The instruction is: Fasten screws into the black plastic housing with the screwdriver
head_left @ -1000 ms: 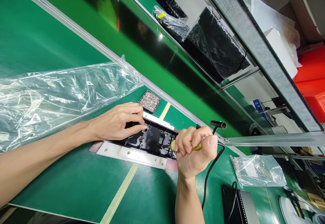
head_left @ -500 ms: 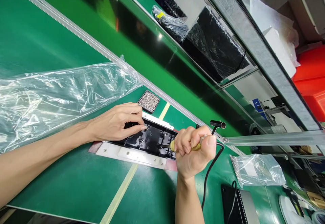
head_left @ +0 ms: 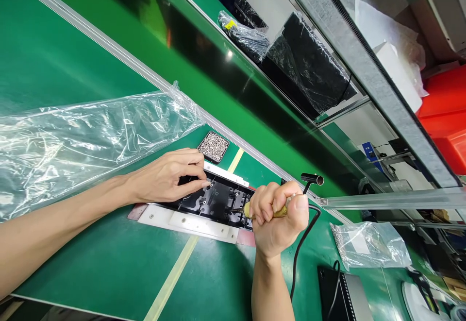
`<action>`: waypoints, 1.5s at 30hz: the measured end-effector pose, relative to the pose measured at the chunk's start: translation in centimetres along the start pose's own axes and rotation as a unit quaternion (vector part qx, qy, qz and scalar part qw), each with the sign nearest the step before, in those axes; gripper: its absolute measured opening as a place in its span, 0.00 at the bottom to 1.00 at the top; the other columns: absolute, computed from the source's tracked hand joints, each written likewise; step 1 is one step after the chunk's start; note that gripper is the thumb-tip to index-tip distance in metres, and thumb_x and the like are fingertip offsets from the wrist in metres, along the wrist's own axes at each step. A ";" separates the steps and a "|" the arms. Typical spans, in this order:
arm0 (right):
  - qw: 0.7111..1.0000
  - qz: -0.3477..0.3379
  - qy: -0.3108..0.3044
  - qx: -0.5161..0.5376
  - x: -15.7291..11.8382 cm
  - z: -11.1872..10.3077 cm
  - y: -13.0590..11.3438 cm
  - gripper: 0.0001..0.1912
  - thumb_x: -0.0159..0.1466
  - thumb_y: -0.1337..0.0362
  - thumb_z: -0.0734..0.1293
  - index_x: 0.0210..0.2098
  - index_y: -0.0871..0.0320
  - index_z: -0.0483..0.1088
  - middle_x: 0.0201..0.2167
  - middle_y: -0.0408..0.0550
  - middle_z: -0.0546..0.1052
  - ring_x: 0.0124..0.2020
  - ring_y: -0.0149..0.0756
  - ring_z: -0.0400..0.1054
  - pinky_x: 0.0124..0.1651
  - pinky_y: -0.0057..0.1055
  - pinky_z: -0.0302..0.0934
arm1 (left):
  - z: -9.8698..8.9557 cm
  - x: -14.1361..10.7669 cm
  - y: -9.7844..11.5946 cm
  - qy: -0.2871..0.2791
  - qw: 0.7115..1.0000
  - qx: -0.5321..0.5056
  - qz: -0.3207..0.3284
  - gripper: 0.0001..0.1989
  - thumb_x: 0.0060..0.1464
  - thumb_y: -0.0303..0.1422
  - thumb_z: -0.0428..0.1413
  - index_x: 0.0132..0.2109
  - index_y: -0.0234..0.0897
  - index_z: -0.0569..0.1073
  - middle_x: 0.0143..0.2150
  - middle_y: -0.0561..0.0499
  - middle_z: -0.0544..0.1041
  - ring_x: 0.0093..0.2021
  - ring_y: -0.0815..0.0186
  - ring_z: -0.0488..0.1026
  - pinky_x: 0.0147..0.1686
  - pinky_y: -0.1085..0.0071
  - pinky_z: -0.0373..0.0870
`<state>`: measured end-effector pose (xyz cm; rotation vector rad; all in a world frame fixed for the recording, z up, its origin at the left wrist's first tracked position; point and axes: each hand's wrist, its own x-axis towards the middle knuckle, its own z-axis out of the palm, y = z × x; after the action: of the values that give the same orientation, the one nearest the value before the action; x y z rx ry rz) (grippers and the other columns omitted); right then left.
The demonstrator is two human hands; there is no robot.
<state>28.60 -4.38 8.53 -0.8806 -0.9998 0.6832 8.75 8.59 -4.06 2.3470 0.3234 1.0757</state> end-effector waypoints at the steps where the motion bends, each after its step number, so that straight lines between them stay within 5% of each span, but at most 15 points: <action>1: 1.000 0.001 -0.005 0.003 0.0 -0.1 -0.1 0.29 0.80 0.52 0.67 0.24 0.53 0.57 0.15 0.32 0.53 0.14 0.24 0.44 0.17 0.18 0.50 | 0.0 0.0 0.0 0.000 1.000 -0.001 0.000 0.14 0.82 0.33 0.61 0.43 0.39 0.84 0.38 0.51 0.78 0.38 0.62 0.75 0.45 0.62 0.71; 10: 0.995 0.067 -0.067 0.010 0.6 -2.0 -1.0 0.25 0.78 0.56 0.69 0.25 0.53 0.63 0.17 0.34 0.61 0.15 0.27 0.55 0.22 0.24 0.64 | -0.2 -0.1 -0.1 -0.009 1.000 0.004 0.001 0.14 0.82 0.34 0.60 0.43 0.38 0.85 0.40 0.50 0.80 0.40 0.62 0.76 0.46 0.62 0.72; 17: 0.998 0.060 -0.032 -0.008 0.9 -1.9 -1.2 0.28 0.80 0.56 0.71 0.24 0.53 0.62 0.17 0.34 0.60 0.16 0.25 0.55 0.22 0.24 0.64 | -0.2 -0.3 -0.2 -0.012 1.000 0.007 0.005 0.11 0.82 0.31 0.61 0.45 0.39 0.85 0.40 0.52 0.80 0.40 0.63 0.75 0.47 0.62 0.71; 23: 0.992 0.035 -0.117 0.033 0.8 -1.8 -1.8 0.26 0.81 0.60 0.66 0.25 0.53 0.60 0.16 0.33 0.56 0.15 0.23 0.48 0.20 0.20 0.56 | -0.1 -0.7 -0.4 -0.016 1.000 0.003 -0.002 0.12 0.83 0.32 0.60 0.46 0.40 0.85 0.41 0.51 0.79 0.41 0.62 0.75 0.47 0.62 0.70; 36: 0.991 -0.066 0.103 -0.055 3.0 -2.7 -1.8 0.33 0.82 0.49 0.67 0.22 0.52 0.59 0.14 0.32 0.55 0.11 0.24 0.46 0.15 0.22 0.56 | -0.4 0.1 0.2 -0.013 1.000 0.002 -0.003 0.14 0.83 0.32 0.60 0.43 0.39 0.83 0.39 0.51 0.78 0.39 0.63 0.74 0.46 0.63 0.70; 45: 0.990 -0.048 0.111 -0.068 4.1 -1.2 -0.7 0.34 0.83 0.41 0.66 0.25 0.51 0.59 0.14 0.30 0.55 0.12 0.24 0.45 0.14 0.22 0.52 | -0.3 -0.4 0.0 -0.016 1.000 0.001 -0.015 0.13 0.83 0.32 0.60 0.43 0.39 0.82 0.40 0.51 0.77 0.41 0.63 0.74 0.47 0.62 0.70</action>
<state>31.35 -1.72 10.60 -0.9970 -0.8888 0.4280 8.30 8.47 -4.14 2.3517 0.3473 1.0230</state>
